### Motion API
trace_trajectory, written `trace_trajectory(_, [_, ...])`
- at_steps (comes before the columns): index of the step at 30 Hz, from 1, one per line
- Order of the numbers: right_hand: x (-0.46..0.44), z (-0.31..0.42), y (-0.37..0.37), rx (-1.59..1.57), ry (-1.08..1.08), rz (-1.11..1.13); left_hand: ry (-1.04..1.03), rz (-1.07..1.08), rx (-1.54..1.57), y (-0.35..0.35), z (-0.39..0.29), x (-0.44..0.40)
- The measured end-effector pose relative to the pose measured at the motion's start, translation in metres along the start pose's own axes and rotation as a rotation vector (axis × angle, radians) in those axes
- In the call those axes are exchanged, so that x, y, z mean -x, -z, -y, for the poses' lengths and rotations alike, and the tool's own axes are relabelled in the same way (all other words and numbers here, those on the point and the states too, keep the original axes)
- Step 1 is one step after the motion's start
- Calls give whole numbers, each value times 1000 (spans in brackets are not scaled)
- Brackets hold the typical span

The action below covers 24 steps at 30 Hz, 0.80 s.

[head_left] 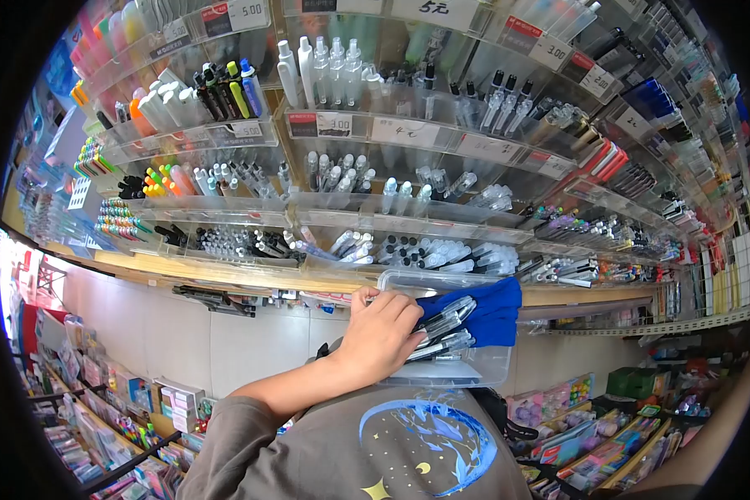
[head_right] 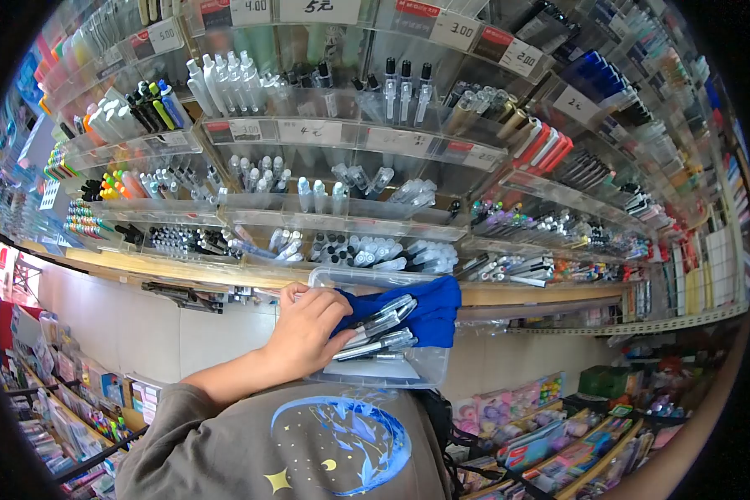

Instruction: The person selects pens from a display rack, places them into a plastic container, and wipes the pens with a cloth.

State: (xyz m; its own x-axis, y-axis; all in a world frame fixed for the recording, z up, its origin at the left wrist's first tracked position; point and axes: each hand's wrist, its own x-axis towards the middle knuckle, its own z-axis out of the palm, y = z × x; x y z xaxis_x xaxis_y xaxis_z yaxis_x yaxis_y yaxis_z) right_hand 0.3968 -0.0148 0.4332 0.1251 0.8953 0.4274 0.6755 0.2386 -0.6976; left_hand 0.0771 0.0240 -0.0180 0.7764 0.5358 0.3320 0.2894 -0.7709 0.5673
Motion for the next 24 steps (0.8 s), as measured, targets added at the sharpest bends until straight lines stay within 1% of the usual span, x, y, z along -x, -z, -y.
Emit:
trace_trajectory(2, [3, -31, 8, 407, 225, -228, 6, -18, 37, -3, 2, -1])
trace_trajectory(4, [45, -16, -33, 186, 14, -77, 19, -50, 104, -3, 5, 0])
trace_trajectory(5, [61, -36, -63, 390, 34, -294, 18, -64, 128, -4, 6, 1])
trace_trajectory(6, [78, -72, -50, 357, -179, -217, 17, -79, 151, -4, 7, 1])
trace_trajectory(9, [133, -112, -134, 184, -176, 3, 24, -108, 186, -6, 9, 3])
trace_trajectory(10, [147, -116, -166, 172, -357, 78, 27, -119, 192, -6, 9, 3])
trace_trajectory(11, [164, -129, -190, 36, -513, 135, 30, -122, 196, -7, 9, 4])
trace_trajectory(12, [182, -150, -208, -18, -543, 216, 35, -125, 200, -8, 9, 4])
trace_trajectory(13, [199, -170, -227, -188, -643, 203, 41, -129, 203, -8, 9, 5])
trace_trajectory(15, [223, -199, -251, -405, -780, 170, 34, -138, 210, -9, 9, 6])
trace_trajectory(17, [233, -208, -267, -553, -790, 100, 41, -148, 217, -8, 8, 6])
trace_trajectory(18, [235, -211, -270, -587, -799, 105, 50, -152, 224, -8, 7, 7])
trace_trajectory(22, [238, -211, -279, -658, -793, 114, 53, -129, 200, -3, -2, 3])
trace_trajectory(24, [236, -210, -278, -641, -785, 142, 42, -67, 273, -2, -6, -1])
